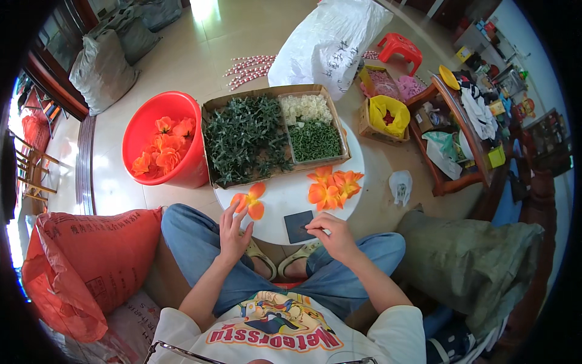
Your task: The person assembles artificial flowers by folding and connecting fabric petals together by hand, occasionally taking more petals from a nearby bag.
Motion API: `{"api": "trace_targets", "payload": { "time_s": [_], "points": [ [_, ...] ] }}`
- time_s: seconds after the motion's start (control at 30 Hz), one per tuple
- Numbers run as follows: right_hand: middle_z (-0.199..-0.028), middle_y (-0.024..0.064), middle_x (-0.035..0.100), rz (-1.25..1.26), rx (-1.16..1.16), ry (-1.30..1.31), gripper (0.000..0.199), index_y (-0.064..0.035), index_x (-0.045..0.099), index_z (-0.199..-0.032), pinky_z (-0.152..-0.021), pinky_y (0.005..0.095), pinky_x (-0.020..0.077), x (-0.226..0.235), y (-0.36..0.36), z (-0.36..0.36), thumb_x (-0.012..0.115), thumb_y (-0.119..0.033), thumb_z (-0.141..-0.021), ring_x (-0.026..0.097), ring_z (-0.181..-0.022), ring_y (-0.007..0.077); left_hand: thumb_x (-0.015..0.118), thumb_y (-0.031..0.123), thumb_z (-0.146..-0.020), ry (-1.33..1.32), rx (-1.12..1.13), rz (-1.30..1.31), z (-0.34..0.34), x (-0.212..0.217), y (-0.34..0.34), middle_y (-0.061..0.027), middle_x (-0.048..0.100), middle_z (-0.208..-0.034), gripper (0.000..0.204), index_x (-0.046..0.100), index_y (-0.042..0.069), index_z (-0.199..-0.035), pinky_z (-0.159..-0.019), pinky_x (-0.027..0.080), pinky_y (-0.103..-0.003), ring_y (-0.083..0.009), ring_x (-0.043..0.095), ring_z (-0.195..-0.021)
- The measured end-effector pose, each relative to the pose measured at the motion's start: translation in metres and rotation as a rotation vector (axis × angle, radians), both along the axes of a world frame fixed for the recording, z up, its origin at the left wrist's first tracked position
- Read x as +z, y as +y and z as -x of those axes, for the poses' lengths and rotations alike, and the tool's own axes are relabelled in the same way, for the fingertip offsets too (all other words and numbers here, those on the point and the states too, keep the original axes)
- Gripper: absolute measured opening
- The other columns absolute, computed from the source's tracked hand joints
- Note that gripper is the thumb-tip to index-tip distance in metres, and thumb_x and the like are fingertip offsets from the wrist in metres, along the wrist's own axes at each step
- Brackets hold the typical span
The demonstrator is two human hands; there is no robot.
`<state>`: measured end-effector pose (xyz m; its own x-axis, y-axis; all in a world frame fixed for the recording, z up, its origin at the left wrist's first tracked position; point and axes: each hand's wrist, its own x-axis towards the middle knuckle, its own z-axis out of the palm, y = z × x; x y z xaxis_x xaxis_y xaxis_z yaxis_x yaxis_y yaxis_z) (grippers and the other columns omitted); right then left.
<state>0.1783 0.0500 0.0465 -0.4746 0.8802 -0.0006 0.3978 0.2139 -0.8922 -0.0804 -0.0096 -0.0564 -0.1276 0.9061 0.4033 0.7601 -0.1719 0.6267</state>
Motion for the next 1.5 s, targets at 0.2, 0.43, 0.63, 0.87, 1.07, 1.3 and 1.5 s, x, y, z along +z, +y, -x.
{"api": "trace_targets", "payload": {
  "time_s": [0.2,0.43,0.63,0.87,1.07,1.3,1.5],
  "points": [
    [-0.082,0.0102,0.061,-0.084,-0.009,0.023,0.011,0.0022,0.063,-0.085,-0.065,0.0281,0.048,-0.008,-0.003,0.001,0.067,0.006,-0.075,0.06,-0.072,0.02,0.069,0.006,-0.073,0.001,-0.007,0.02,0.0,-0.003,-0.003,-0.0145,0.046,-0.131,0.049,0.053,0.008,-0.12,-0.095,0.039,-0.044,-0.0355,0.046,-0.115],
    [-0.081,0.0094,0.062,-0.109,-0.058,0.06,0.013,0.0006,0.064,-0.085,-0.064,0.0288,0.0481,-0.012,-0.007,0.002,0.068,0.005,-0.074,0.061,-0.072,0.0199,0.069,0.004,-0.072,0.011,-0.005,0.038,0.001,-0.003,-0.002,-0.0144,0.046,-0.13,0.051,0.053,0.007,-0.121,-0.095,0.039,-0.043,-0.0348,0.047,-0.115],
    [-0.081,0.0095,0.062,-0.112,-0.073,0.047,0.013,0.0001,0.064,-0.086,-0.064,0.0287,0.048,-0.019,-0.009,0.002,0.068,0.005,-0.074,0.061,-0.073,0.0202,0.07,0.004,-0.072,0.026,-0.007,0.053,-0.002,-0.006,0.0,-0.0141,0.046,-0.13,0.052,0.053,0.007,-0.121,-0.095,0.04,-0.042,-0.0342,0.047,-0.114],
    [-0.081,0.0096,0.063,-0.162,-0.147,0.12,0.013,-0.0002,0.064,-0.085,-0.064,0.028,0.0482,-0.02,-0.015,0.005,0.069,0.005,-0.074,0.061,-0.072,0.0205,0.07,0.004,-0.072,0.021,-0.009,0.06,0.0,-0.007,0.001,-0.0134,0.047,-0.129,0.051,0.053,0.007,-0.12,-0.095,0.04,-0.042,-0.0339,0.048,-0.114],
    [-0.08,0.0095,0.062,-0.175,-0.133,0.064,0.014,-0.0007,0.064,-0.084,-0.063,0.0288,0.0483,-0.024,-0.012,0.003,0.07,0.004,-0.073,0.061,-0.072,0.0215,0.069,0.004,-0.073,-0.001,-0.008,0.086,-0.001,-0.007,0.003,-0.0132,0.05,-0.126,0.049,0.053,0.006,-0.119,-0.095,0.04,-0.042,-0.0331,0.049,-0.112],
    [-0.08,0.0087,0.061,-0.227,-0.134,0.093,0.014,-0.0013,0.064,-0.085,-0.062,0.0302,0.0479,-0.023,-0.014,0.004,0.071,0.003,-0.073,0.06,-0.072,0.0222,0.069,0.002,-0.073,-0.013,-0.015,0.076,-0.002,-0.006,0.004,-0.0141,0.051,-0.124,0.049,0.053,0.005,-0.119,-0.093,0.042,-0.041,-0.0334,0.051,-0.11],
    [-0.08,0.0087,0.06,-0.244,-0.131,0.075,0.015,-0.0019,0.064,-0.084,-0.062,0.0304,0.0476,-0.031,-0.014,0.003,0.071,0.003,-0.072,0.06,-0.072,0.0225,0.068,0.001,-0.073,-0.027,-0.028,0.057,-0.003,-0.008,0.005,-0.015,0.053,-0.12,0.048,0.053,0.004,-0.119,-0.091,0.044,-0.041,-0.0334,0.052,-0.108]
  ]
}}
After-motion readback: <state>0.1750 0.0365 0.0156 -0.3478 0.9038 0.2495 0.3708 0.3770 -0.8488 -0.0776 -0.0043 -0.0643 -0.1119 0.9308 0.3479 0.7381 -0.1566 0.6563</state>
